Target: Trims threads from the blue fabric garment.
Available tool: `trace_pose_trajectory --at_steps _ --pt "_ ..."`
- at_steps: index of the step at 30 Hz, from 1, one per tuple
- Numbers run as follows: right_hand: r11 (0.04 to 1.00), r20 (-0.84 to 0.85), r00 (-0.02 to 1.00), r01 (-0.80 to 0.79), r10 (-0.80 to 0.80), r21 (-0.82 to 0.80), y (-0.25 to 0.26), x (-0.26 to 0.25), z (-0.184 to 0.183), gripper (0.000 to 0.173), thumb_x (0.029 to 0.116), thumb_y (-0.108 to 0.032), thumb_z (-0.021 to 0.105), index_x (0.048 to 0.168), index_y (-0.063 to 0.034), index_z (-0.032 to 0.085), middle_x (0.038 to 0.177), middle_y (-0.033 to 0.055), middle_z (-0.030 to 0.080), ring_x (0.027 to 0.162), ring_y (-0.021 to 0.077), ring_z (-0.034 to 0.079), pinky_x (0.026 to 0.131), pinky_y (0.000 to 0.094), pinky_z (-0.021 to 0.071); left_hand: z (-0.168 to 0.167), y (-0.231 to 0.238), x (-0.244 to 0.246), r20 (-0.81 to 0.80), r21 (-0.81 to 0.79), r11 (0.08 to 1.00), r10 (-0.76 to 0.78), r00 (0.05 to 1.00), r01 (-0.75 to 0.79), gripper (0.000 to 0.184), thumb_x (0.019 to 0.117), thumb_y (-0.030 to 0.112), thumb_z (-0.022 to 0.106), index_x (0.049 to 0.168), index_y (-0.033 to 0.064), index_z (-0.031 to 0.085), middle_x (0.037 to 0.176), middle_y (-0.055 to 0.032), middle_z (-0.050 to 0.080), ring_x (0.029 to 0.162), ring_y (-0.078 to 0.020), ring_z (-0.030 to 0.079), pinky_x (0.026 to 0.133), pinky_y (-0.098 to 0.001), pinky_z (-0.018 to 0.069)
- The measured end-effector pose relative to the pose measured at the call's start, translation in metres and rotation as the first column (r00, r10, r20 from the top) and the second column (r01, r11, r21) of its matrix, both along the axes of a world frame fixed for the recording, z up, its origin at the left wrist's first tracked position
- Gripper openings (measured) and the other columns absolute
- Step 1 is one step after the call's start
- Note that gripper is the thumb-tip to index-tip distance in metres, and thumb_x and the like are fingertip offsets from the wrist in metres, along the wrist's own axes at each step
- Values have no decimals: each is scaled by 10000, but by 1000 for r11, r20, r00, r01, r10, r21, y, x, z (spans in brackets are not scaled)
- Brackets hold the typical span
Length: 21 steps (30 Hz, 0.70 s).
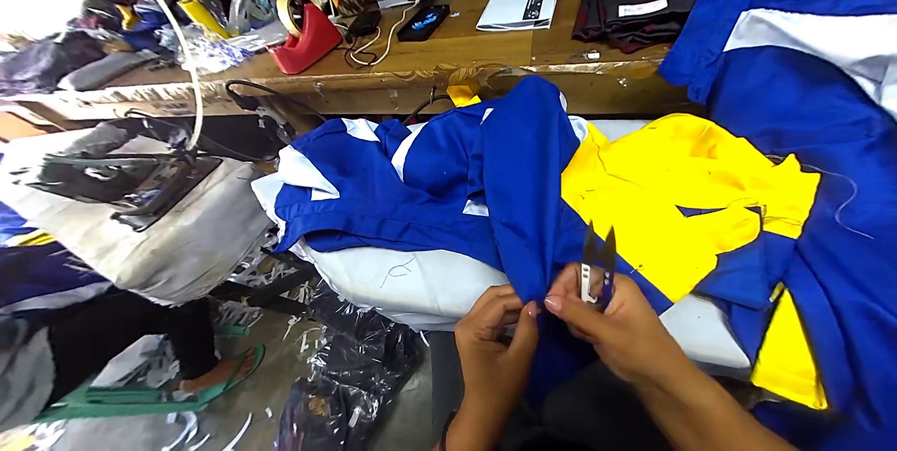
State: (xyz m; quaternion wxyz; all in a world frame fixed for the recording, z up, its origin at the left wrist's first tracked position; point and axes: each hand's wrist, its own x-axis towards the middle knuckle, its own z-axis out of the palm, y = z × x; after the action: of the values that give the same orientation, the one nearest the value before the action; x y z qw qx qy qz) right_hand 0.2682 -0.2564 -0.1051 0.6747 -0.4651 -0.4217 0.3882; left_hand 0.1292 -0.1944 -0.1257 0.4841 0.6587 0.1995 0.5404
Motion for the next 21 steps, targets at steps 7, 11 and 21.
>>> trace_pose_trajectory --at_steps 7,11,21 --pt "993 603 788 99 -122 71 -6 27 -3 497 1002 -516 597 1240 -80 609 909 -64 638 781 -28 581 674 160 502 6 8 -10 171 -441 860 -199 965 256 178 985 36 551 914 40 715 835 13 694 771 -37 653 756 -216 559" --pt "950 751 583 224 -311 219 -12 37 -5 377 981 -447 656 1089 -93 733 928 -6 681 794 2 598 658 164 487 8 11 -11 189 -489 821 -229 955 294 210 990 48 531 875 59 705 756 37 649 692 -8 592 679 -179 502" --pt "898 765 473 189 -437 397 -12 37 -7 291 971 -372 705 1028 -98 787 930 49 750 873 88 682 758 237 530 13 8 -12 156 -447 849 -234 960 280 184 985 28 551 909 51 716 788 58 662 662 38 545 613 -139 443"
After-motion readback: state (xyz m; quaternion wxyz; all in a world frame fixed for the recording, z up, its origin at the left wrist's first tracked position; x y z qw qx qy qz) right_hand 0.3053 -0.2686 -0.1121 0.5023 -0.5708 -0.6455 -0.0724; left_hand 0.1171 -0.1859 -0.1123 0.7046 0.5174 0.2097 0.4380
